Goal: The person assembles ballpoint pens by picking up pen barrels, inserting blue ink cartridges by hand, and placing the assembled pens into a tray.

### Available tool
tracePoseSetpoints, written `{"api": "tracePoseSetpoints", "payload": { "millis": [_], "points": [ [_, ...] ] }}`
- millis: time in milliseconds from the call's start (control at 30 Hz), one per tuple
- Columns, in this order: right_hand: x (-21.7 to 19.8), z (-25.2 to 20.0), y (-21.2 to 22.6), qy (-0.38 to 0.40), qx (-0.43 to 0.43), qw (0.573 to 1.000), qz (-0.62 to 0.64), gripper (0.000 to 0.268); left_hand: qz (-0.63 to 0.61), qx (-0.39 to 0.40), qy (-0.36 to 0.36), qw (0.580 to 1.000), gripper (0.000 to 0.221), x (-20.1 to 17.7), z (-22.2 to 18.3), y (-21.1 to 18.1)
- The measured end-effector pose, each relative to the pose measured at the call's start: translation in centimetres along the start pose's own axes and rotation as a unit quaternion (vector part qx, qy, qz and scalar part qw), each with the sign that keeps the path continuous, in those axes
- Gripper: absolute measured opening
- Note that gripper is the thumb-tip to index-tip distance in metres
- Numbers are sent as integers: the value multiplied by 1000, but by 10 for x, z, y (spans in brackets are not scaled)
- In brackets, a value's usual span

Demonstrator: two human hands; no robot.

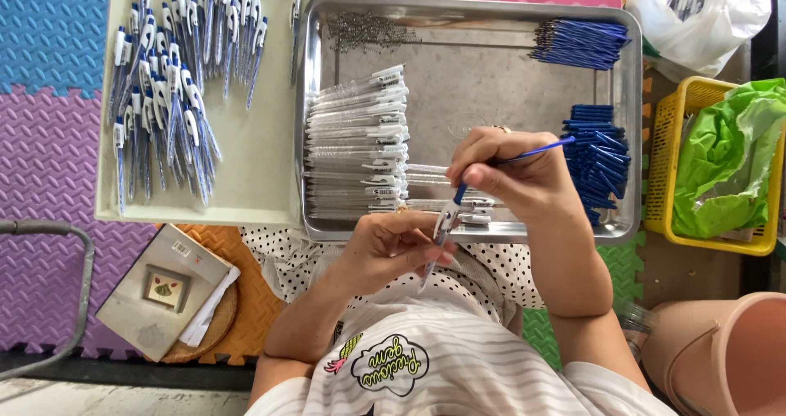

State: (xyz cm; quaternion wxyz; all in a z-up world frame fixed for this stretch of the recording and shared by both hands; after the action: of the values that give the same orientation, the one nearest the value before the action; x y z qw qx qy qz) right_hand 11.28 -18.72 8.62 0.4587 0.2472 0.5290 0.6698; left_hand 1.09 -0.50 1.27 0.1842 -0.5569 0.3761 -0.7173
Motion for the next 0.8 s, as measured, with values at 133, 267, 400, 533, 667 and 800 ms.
{"api": "tracePoseSetpoints", "payload": {
  "millis": [133, 267, 400, 533, 667, 800],
  "points": [
    [-12, 1, -7, -32, -3, 999, 24, 29, -35, -23, 9, 999, 34, -7, -2, 7],
    [-46, -17, -27, -126, 7, 988, 90, 33, -23, -36, 4, 999, 36, -17, -3, 13],
    [-40, -51, -38, -86, 47, 995, -11, 22, -7, -54, -56, 997, 39, -22, -5, 16],
    [-15, -92, -59, -93, 72, 988, -97, 17, 24, -45, -70, 996, 40, -25, -8, 23],
    [-93, -136, -79, -169, 46, 893, -415, 11, 83, -70, -86, 990, 36, -22, -8, 17],
    [-207, -195, -129, -273, 92, 802, -524, 17, 53, -50, -101, 992, 39, -30, -11, 20]
  ]
}}
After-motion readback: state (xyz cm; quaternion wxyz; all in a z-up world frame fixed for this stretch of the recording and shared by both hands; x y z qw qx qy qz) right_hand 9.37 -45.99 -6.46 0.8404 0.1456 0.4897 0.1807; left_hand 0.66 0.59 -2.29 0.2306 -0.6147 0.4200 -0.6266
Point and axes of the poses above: each hand's wrist, its own z-axis towards the middle knuckle, its own x-axis out of the palm, y = z × x, the point moved 1 cm from there along z, towards the middle knuckle, and after that the axes turned 11 degrees about -z, right-handed, at the moved point
